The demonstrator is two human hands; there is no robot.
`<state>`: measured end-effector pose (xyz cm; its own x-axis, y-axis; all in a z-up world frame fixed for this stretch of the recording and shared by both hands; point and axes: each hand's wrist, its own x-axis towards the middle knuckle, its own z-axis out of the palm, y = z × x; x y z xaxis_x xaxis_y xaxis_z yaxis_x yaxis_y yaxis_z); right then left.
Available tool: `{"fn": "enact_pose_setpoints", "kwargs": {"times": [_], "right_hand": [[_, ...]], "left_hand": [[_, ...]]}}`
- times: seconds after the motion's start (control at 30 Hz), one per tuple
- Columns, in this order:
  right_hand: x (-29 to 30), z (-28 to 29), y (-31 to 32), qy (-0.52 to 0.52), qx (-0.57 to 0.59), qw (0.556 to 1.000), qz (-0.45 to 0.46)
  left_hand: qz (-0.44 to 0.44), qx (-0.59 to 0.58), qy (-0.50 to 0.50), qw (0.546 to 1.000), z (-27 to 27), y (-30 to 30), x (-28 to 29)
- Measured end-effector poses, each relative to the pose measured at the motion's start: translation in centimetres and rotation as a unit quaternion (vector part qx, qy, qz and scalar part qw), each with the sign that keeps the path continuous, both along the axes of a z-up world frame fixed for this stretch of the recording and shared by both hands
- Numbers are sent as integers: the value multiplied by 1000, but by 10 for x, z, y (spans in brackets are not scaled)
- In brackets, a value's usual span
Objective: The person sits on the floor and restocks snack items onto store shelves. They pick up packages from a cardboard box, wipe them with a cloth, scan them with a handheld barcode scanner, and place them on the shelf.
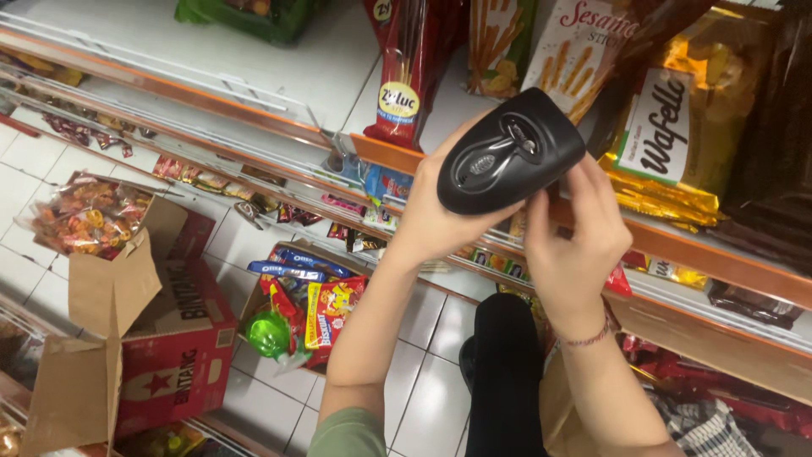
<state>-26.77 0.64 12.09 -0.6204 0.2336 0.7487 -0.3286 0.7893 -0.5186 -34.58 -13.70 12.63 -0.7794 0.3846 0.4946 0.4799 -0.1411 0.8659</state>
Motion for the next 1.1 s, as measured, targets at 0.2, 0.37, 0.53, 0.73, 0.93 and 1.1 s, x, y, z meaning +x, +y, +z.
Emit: {"fn": "enact_pose_setpoints", "kwargs": {"times": [0.2,0.37,0.53,0.73,0.93,1.1], "right_hand": [[6,8,-8,-122,70,990,-22],[21,8,-10,-160,74,984,27],[25,-2,-12,-195,119,973,33],[23,-2,-9,-216,114,969,28],[23,1,-7,-203,110,973,26],[22,-1,-4,-193,119,973,30]], "left_hand": [[-12,9,23,1000,-2,13,-10],[-32,2,-8,999,0,17,-10],[-72,-24,-14,997,9,18,-11],[-52,-30,27,998,14,14,0],[-86,-22,-123,988,2,5,2],[-85,-3,-139,987,-8,6,3]]}}
